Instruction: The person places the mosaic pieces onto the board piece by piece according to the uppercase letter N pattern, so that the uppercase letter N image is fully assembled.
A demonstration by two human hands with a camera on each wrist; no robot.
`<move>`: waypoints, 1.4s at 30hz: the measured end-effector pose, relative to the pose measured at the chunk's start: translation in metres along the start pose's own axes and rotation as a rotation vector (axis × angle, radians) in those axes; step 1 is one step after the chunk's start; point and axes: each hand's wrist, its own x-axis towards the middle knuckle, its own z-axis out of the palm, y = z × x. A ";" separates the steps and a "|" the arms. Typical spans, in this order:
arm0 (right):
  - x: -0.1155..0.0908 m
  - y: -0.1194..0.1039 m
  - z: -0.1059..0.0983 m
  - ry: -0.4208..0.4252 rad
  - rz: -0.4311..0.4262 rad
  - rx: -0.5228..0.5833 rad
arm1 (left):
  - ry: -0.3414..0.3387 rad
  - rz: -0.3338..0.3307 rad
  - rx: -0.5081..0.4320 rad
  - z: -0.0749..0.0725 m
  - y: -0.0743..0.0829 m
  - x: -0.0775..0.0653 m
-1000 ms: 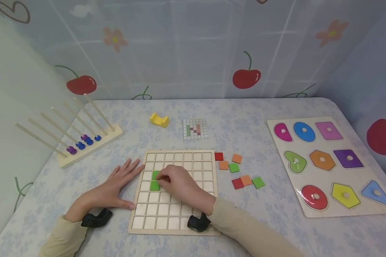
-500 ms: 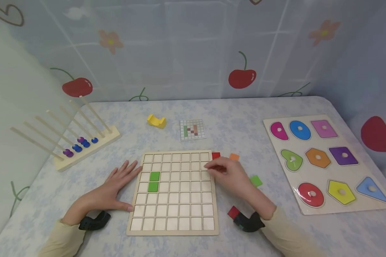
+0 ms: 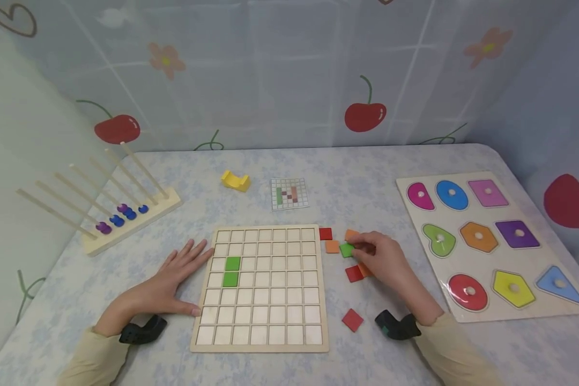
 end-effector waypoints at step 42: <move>0.005 -0.097 0.070 -0.365 -0.056 0.657 | 0.000 0.004 0.000 -0.001 -0.001 0.000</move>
